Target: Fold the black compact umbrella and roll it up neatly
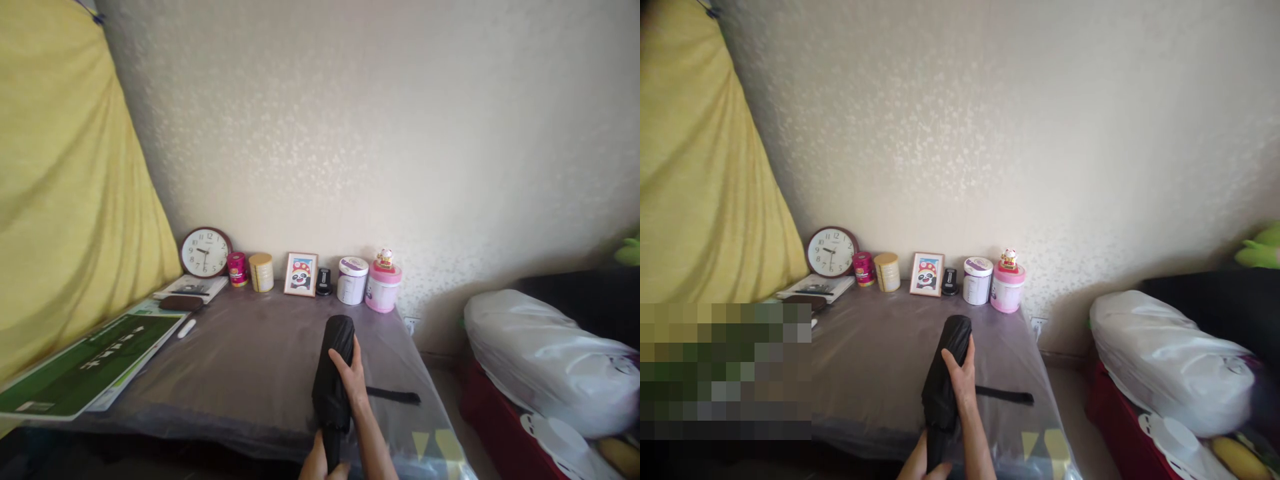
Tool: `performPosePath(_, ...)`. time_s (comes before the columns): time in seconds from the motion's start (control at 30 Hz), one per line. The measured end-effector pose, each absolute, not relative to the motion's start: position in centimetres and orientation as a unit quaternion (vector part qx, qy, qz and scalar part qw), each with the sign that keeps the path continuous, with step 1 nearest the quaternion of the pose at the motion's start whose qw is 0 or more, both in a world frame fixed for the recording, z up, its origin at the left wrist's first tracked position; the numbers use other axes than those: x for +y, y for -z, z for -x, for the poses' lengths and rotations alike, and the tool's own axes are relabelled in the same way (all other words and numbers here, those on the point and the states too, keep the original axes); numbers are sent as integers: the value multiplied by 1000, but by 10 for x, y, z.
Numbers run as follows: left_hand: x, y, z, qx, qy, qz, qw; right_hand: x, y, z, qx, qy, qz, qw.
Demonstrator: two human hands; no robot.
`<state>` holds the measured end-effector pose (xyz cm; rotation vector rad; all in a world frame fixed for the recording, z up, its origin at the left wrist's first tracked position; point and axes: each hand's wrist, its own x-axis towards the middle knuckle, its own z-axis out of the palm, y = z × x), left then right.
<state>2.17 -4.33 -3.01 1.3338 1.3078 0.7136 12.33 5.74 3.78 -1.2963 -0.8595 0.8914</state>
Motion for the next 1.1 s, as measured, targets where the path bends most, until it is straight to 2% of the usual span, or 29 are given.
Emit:
performPosePath(0.13,-34,40,-17,616,-191,-607,464,54,-37,-117,-387,-383,559,625)
performPosePath(0.27,-33,27,-11,604,-210,-624,450,51,-43,-118,-342,-418,539,646)
performPosePath(0.33,-36,10,-10,536,-275,-611,513,49,-48,-121,-310,-466,507,656)
performPosePath(0.43,-40,-15,-11,397,-296,-510,704,46,-53,-125,-272,-523,459,665)
performPosePath(0.5,-42,-23,-15,391,-285,-474,735,45,-55,-128,-272,-526,456,665)
performPosePath(0.57,-43,-21,-18,433,-283,-480,709,44,-56,-129,-292,-497,480,661)
performPosePath(0.67,-40,-2,-21,513,-324,-531,591,42,-57,-128,-332,-430,528,653)
performPosePath(0.73,-36,11,-20,565,-287,-565,529,41,-58,-125,-346,-400,542,653)
performPosePath(0.87,-33,11,-13,592,-237,-604,478,38,-61,-121,-330,-418,517,671)
performPosePath(0.93,-35,-4,-10,538,-276,-611,511,38,-63,-121,-303,-461,487,677)
performPosePath(1.0,-38,-22,-9,449,-331,-587,587,37,-64,-122,-277,-508,461,673)
performPosePath(1.1,-41,-41,-10,389,-317,-519,692,36,-64,-124,-256,-539,450,664)
